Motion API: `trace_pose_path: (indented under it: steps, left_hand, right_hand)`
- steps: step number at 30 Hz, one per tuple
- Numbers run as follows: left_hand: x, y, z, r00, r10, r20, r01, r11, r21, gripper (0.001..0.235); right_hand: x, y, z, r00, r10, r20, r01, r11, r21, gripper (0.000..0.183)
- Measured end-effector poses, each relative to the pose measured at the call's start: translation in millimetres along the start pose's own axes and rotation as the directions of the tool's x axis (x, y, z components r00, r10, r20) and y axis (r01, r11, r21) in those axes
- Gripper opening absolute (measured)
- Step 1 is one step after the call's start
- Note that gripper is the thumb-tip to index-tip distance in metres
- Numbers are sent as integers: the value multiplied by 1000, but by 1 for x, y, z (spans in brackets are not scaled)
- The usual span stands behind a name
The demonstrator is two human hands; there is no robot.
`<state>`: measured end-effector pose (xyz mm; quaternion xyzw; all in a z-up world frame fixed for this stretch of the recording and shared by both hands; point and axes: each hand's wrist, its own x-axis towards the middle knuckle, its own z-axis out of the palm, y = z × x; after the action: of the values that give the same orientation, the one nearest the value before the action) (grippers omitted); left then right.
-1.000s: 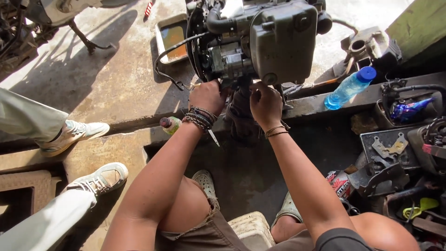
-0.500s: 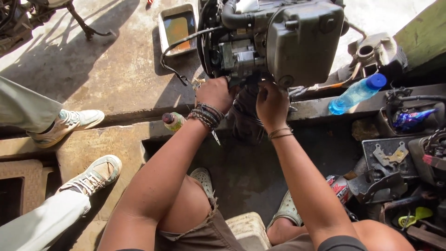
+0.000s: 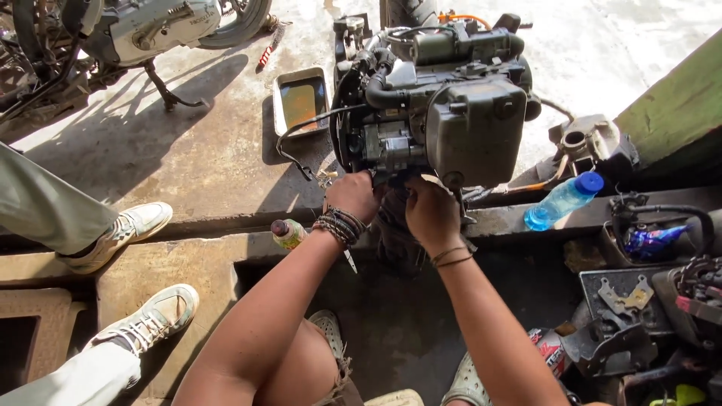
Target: The person sits on a low stool and cleans a motorcycle engine using a dark cloth. They wipe various parts of the engine block and surrounding components, then fold the cloth and continue wiping.
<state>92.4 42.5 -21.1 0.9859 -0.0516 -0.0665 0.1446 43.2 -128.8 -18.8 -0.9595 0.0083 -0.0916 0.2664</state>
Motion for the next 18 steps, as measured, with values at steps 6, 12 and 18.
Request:
trace_pose_path:
  steps: [6, 12, 18]
  left_hand:
    - [-23, 25, -43, 999, -21, 29, 21, 1000, 0, 46]
    - [-15, 16, -20, 999, -44, -32, 45, 999, 27, 42]
    - [-6, 6, -5, 996, -51, -66, 54, 998, 34, 42]
  right_hand:
    - [24, 28, 8, 978, -116, -172, 87, 982, -168, 18]
    - [22, 39, 19, 997, -71, -35, 76, 983, 169, 19]
    - [20, 23, 0, 989, 92, -115, -76, 988, 132, 24]
